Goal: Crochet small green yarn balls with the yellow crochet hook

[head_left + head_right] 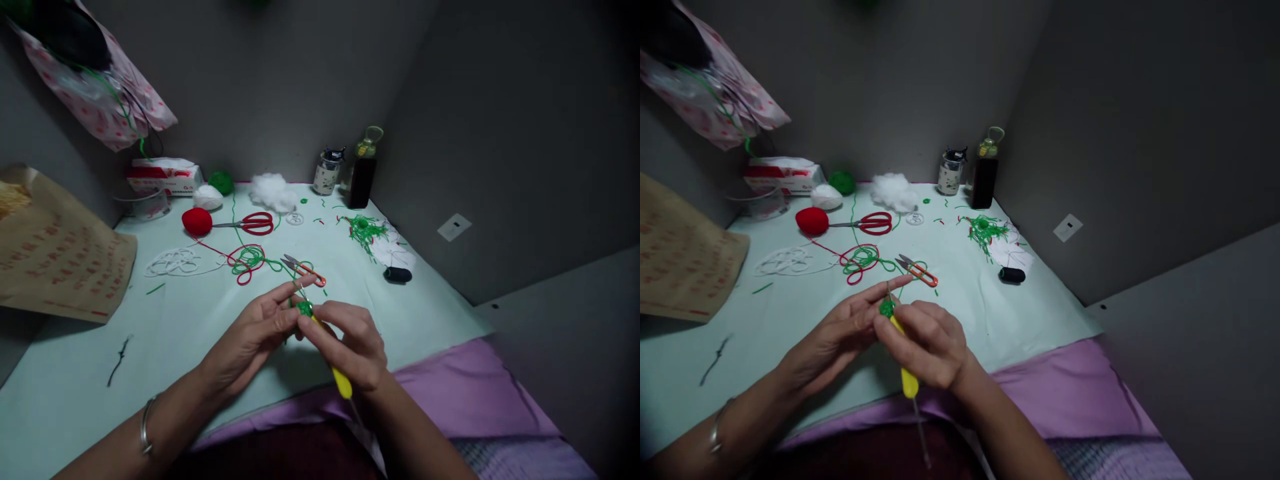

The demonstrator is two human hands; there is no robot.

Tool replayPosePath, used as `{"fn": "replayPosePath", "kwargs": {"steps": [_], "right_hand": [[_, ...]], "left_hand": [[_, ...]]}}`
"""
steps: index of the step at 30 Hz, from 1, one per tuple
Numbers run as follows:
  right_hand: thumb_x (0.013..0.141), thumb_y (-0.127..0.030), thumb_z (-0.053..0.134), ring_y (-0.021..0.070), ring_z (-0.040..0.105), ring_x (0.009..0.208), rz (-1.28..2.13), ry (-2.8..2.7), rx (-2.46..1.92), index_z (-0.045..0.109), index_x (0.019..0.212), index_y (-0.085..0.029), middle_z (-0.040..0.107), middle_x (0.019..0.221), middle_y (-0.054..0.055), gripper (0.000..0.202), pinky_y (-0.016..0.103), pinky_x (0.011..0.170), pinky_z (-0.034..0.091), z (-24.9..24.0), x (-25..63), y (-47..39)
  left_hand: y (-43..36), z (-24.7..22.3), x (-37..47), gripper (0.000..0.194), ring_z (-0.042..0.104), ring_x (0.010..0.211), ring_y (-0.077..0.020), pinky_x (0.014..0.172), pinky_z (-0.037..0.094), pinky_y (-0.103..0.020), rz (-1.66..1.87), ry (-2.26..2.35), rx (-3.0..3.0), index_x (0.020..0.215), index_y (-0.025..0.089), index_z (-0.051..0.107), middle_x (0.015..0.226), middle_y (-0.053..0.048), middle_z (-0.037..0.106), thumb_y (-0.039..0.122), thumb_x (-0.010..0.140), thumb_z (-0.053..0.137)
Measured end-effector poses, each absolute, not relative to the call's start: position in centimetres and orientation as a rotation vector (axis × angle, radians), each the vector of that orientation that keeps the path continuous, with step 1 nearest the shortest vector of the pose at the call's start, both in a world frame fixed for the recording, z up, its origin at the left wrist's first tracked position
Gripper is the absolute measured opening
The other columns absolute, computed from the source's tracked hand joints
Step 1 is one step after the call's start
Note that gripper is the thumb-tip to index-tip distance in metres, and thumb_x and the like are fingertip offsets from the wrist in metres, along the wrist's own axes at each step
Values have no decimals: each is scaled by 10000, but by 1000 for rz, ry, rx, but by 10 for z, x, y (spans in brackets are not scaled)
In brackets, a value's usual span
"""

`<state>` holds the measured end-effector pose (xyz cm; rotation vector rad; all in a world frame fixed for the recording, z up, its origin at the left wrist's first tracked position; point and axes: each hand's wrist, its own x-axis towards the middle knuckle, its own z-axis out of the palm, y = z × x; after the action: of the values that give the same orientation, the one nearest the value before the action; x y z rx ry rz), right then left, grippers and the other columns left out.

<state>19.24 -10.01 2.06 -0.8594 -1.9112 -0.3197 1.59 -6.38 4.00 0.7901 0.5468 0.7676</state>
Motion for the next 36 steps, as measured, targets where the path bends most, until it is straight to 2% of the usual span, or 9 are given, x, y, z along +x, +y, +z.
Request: {"fn": "replayPosePath", "kwargs": {"steps": [3, 7, 12, 14, 18, 20, 25, 30, 36], "right_hand": [[963, -82, 600, 205, 739, 958, -23, -1771, -769, 673, 1316, -286, 757, 1091, 70, 413, 358, 757, 649, 22, 192, -97], [980, -121, 580, 205, 725, 862, 377, -1521, -783, 741, 1133, -255, 768, 961, 61, 260, 393, 738, 629, 29, 195, -95], [1006, -226, 572, 148, 661, 649, 790, -1269, -756, 742, 994, -227, 725, 863, 43, 171, 306, 578, 581, 31, 197, -89], [1001, -187, 573, 155, 679, 702, 693, -1375, -795, 747, 1036, -244, 724, 889, 41, 187, 309, 610, 587, 27, 193, -89], [940, -74, 632, 214, 706, 960, -8, -1725, -878, 731, 1226, -277, 736, 1074, 83, 364, 370, 780, 607, 18, 185, -92], [933, -60, 635, 212, 700, 956, -121, -1740, -853, 711, 1272, -282, 730, 1087, 83, 412, 365, 778, 604, 16, 184, -93], [961, -117, 612, 189, 665, 818, 370, -1434, -821, 763, 1094, -272, 718, 915, 42, 254, 345, 708, 566, 25, 195, -91], [961, -268, 649, 149, 602, 654, 870, -1117, -740, 777, 941, -247, 681, 814, 28, 132, 293, 585, 506, 33, 200, -89], [955, -197, 674, 201, 681, 962, 735, -1419, -795, 799, 1025, -289, 778, 981, 36, 170, 388, 897, 521, 30, 187, -91]], "left_hand": [[-59, 40, 13, 694, 509, 838, -152, 788, 399, -266, 722, 525, 778, 1425, 244, 623, 993, -38, 651, 331, 774, 849], [-55, 45, 10, 655, 482, 807, -135, 767, 385, -255, 796, 585, 808, 1342, 249, 696, 936, -13, 613, 256, 715, 885], [-55, 44, 10, 568, 522, 883, -146, 804, 413, -265, 851, 653, 947, 1291, 293, 727, 998, -6, 606, 251, 742, 867], [-57, 40, 12, 623, 550, 916, -159, 851, 426, -284, 885, 684, 1026, 1361, 324, 674, 984, 1, 621, 236, 770, 853], [-62, 35, 17, 645, 590, 1005, -187, 961, 433, -324, 892, 657, 1029, 1447, 314, 594, 1024, -13, 664, 252, 840, 802], [-62, 36, 17, 618, 597, 998, -182, 966, 431, -320, 852, 606, 980, 1470, 289, 571, 1045, -28, 686, 283, 883, 765], [-56, 41, 9, 548, 588, 829, -153, 824, 445, -289, 754, 502, 835, 1427, 209, 621, 983, -60, 713, 349, 909, 727], [-53, 40, 6, 474, 597, 866, -162, 815, 451, -290, 753, 476, 896, 1373, 210, 670, 1015, -72, 710, 329, 917, 708], [-56, 34, 10, 616, 604, 1084, -210, 991, 436, -352, 766, 620, 1104, 1374, 313, 662, 1070, -32, 703, 234, 790, 844]]}}
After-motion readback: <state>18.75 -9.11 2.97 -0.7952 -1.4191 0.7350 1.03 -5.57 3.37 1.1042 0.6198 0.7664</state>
